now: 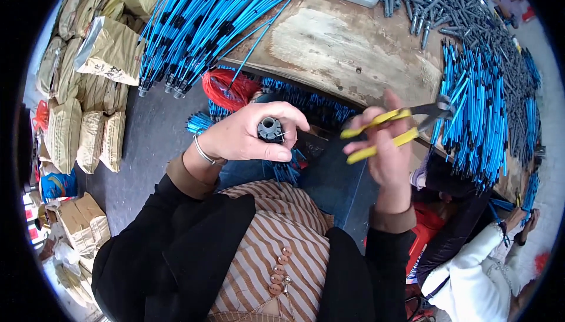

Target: Assembling blue wires into circular plastic hubs using pliers on a production workbench.

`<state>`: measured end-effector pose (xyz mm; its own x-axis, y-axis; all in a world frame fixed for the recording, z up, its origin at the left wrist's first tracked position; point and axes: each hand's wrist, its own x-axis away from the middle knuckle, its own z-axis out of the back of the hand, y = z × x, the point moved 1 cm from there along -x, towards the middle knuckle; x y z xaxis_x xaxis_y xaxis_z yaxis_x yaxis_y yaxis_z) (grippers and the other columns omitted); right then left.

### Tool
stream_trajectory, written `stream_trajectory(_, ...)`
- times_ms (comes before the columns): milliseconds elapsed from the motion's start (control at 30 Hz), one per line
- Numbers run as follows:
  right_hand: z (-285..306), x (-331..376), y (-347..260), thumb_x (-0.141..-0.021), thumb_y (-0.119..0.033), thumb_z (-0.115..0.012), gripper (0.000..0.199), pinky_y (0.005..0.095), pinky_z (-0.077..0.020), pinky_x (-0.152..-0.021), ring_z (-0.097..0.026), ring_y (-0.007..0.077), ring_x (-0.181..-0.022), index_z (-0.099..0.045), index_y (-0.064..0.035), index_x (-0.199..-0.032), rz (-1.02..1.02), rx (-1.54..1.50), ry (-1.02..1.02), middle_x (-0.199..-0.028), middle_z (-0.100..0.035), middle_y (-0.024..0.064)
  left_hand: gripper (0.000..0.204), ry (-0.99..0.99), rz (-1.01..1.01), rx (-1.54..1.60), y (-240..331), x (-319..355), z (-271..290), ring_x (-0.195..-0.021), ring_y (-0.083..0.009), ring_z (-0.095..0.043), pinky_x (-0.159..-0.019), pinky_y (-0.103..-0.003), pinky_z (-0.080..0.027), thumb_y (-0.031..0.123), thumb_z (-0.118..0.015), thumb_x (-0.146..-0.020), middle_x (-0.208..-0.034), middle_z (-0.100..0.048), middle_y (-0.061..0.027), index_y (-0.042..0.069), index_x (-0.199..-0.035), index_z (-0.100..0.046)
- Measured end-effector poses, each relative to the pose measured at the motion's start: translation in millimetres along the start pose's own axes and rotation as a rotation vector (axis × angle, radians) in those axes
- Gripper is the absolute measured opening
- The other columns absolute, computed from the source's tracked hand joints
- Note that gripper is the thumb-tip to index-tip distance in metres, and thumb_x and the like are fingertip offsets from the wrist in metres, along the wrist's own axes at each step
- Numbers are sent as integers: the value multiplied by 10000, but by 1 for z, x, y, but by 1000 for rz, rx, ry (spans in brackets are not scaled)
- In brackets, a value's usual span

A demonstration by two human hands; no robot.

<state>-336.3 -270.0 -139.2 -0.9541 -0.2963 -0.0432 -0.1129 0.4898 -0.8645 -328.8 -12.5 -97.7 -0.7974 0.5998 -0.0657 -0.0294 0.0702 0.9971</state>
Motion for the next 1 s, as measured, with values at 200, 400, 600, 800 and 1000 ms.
stream_trajectory(200,-49,25,21,-744,42,-561,660,474,-415,-955,-449,281,-1116,-362,-157,-1341,163,804,53,-1184,-466,121,352,80,17,-83,-8,4,-4,-622,-111,-534,-628,-236,-429,104,-825,-602,-706,-605,-28,43,-848,-581)
stream_trajectory(400,-45,0,-5,-682,26,-619,587,525,-329,-1007,-430,310,-1113,-497,-143,-1230,906,1787,-63,-1208,-455,109,437,150,40,-141,-6,1,-8,-614,-104,-511,-612,-231,-414,148,-866,-515,-694,-595,-9,43,-827,-577)
stream_trajectory(600,-60,10,7,-653,7,-656,495,478,-378,-935,-462,296,-1057,-584,-119,-1126,943,1930,44,-1205,-475,91,468,229,86,-191,-8,1,-9,-608,-102,-498,-605,-228,-410,165,-878,-485,-689,-588,-4,37,-820,-577)
stream_trajectory(800,-71,21,-14,-618,22,-671,470,371,-451,-799,-517,280,-945,-626,-94,-1070,464,1755,-53,-1176,-517,99,471,240,58,-227,-11,0,-8,-612,-113,-512,-610,-238,-425,169,-878,-491,-700,-599,-15,31,-837,-590)
stream_trajectory(1000,-49,14,-60,-679,26,-694,508,309,-476,-616,-572,238,-631,-565,-31,-1168,-543,1163,-570,-843,-643,107,451,43,92,-167,6,2,-15,-623,-125,-531,-628,-258,-444,156,-870,-504,-723,-617,-25,30,-849,-610)
